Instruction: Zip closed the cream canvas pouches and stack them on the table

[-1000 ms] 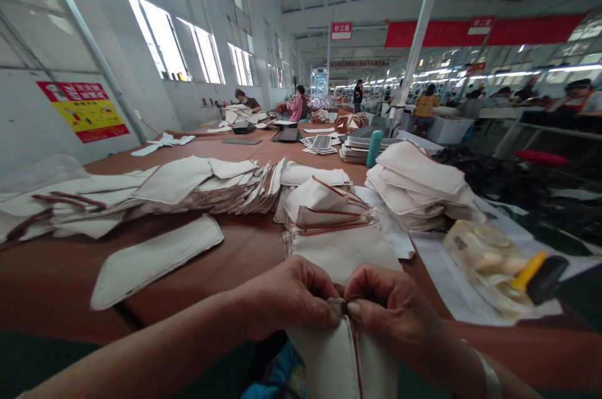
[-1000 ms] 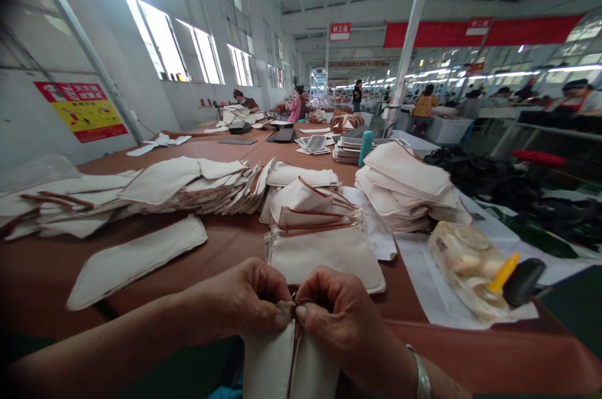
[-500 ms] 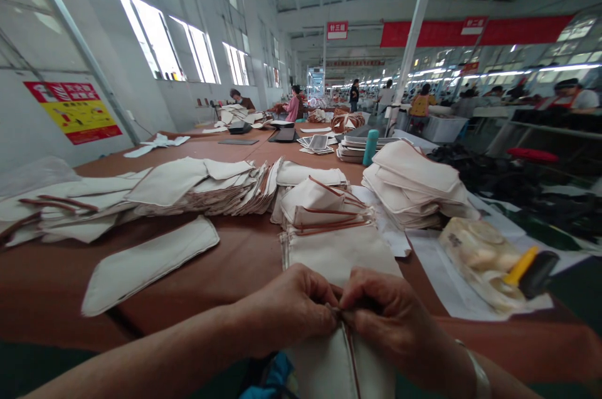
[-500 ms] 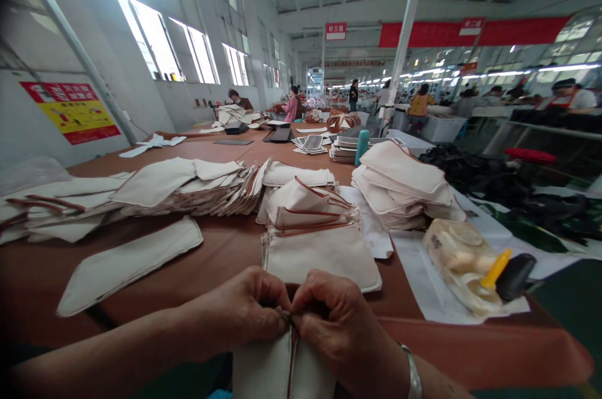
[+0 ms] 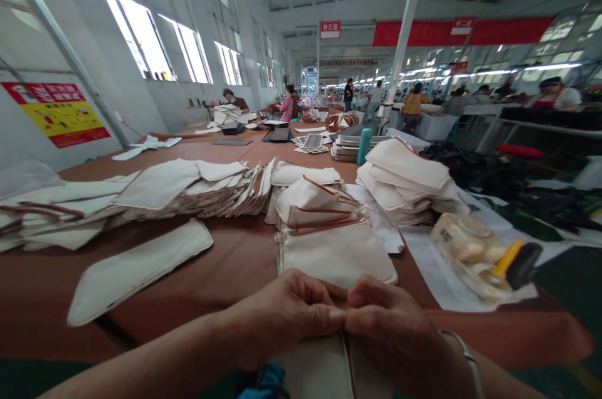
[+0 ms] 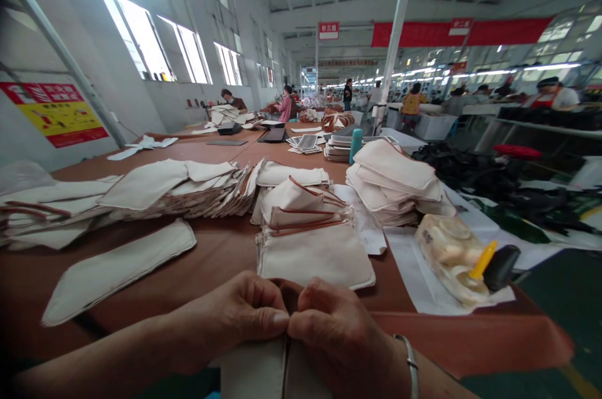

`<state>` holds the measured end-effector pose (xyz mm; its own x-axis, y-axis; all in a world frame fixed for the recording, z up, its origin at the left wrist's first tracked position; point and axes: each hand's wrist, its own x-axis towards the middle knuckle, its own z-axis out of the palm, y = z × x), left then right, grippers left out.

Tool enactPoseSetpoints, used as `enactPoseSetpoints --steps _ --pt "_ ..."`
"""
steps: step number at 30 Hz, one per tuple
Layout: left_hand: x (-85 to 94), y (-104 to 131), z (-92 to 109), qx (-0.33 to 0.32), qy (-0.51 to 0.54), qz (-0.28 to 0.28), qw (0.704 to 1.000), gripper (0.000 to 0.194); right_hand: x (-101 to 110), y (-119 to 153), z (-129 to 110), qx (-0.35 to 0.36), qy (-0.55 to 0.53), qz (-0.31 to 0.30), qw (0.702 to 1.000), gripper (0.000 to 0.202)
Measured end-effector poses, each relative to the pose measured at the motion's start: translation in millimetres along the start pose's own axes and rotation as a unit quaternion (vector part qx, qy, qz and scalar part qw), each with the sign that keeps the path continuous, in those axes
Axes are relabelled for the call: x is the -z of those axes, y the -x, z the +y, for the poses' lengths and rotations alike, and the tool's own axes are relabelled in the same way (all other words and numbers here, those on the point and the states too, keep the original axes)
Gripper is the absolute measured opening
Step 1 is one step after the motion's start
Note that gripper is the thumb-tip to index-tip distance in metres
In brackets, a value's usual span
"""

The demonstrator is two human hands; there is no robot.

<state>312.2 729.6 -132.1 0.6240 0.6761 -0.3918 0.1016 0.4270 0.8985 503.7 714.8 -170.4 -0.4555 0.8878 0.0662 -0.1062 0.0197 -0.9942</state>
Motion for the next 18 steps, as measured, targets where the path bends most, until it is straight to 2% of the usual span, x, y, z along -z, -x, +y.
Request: enactPoseSetpoints --steps 4,6,9,11,14,18 --pt "-1.6 0.9 -1.1 0.002 0.001 -0.003 1.000 0.043 15.6 6.9 -1.0 0.127 0.116 -0.030 0.985 0.011" --pt "-2.1 1.8 -0.1 0.007 -0.023 -0.001 1.000 0.043 22.6 10.8 -3.7 0.147 0.169 -0.039 0.974 0.012" --pt "-2.3 1.7 2.5 -0.004 -0.095 0.022 0.995 0.042 29.8 11.3 -9.2 0.064 0.158 -0.055 0.984 0.028" --pt "-2.2 1.0 4.3 -0.018 -0.139 0.034 0.990 0.040 32.8 7.9 -12.7 0.007 0.128 -0.088 0.988 0.040" --pt "-1.7 1.1 7.5 -0.025 -0.165 0.028 0.986 0.029 35.1 2.7 -15.5 -0.059 0.075 -0.132 0.987 0.041" --pt "0.2 4.0 10.7 -0.047 -0.174 0.022 0.983 0.014 33.3 3.7 -12.3 -0.063 0.003 -0.152 0.986 0.037"
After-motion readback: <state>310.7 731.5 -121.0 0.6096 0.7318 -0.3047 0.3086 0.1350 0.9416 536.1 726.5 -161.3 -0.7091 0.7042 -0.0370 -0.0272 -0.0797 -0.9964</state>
